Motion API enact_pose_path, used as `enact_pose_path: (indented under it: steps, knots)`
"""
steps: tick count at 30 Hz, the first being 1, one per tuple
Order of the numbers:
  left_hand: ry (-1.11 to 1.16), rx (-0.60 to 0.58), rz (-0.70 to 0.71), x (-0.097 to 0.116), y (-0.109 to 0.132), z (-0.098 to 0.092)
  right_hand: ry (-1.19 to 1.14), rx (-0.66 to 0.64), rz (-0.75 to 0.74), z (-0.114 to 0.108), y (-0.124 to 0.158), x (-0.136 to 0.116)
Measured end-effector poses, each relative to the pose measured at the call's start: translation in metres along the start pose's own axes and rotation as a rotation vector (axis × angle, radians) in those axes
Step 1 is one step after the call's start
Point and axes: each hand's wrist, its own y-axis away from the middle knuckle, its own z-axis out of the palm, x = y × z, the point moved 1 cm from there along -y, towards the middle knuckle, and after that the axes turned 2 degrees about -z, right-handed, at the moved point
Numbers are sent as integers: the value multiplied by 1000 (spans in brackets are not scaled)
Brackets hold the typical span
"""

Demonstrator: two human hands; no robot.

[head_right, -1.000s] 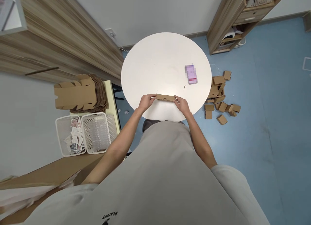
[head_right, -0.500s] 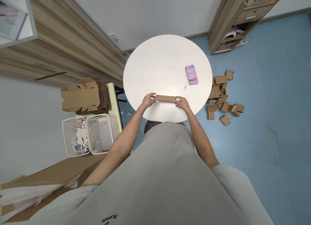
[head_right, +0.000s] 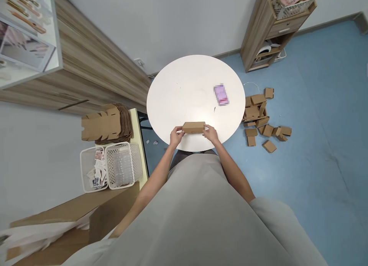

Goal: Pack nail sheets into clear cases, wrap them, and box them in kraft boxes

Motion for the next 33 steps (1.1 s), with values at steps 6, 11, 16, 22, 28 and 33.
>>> enact_pose_path:
  steps: [6,11,16,22,28,33]
  knots:
    - [172,102,73,12,40,17,-238,36,-80,-21,20,13]
    - [360,190,66,27,75,32,-365,33,-187,-43,43,16]
    - [591,301,36,22,127,61,-334,23,-293,-58,71,23]
    - [806,381,-61,13,186,123,-289,77,-314,-97,116,56]
    - [906,285,-134,24,232,191,-319,200,-276,-164,177,109]
    - [825,191,-113,34,260,228,-460,265,-136,-204,208,140]
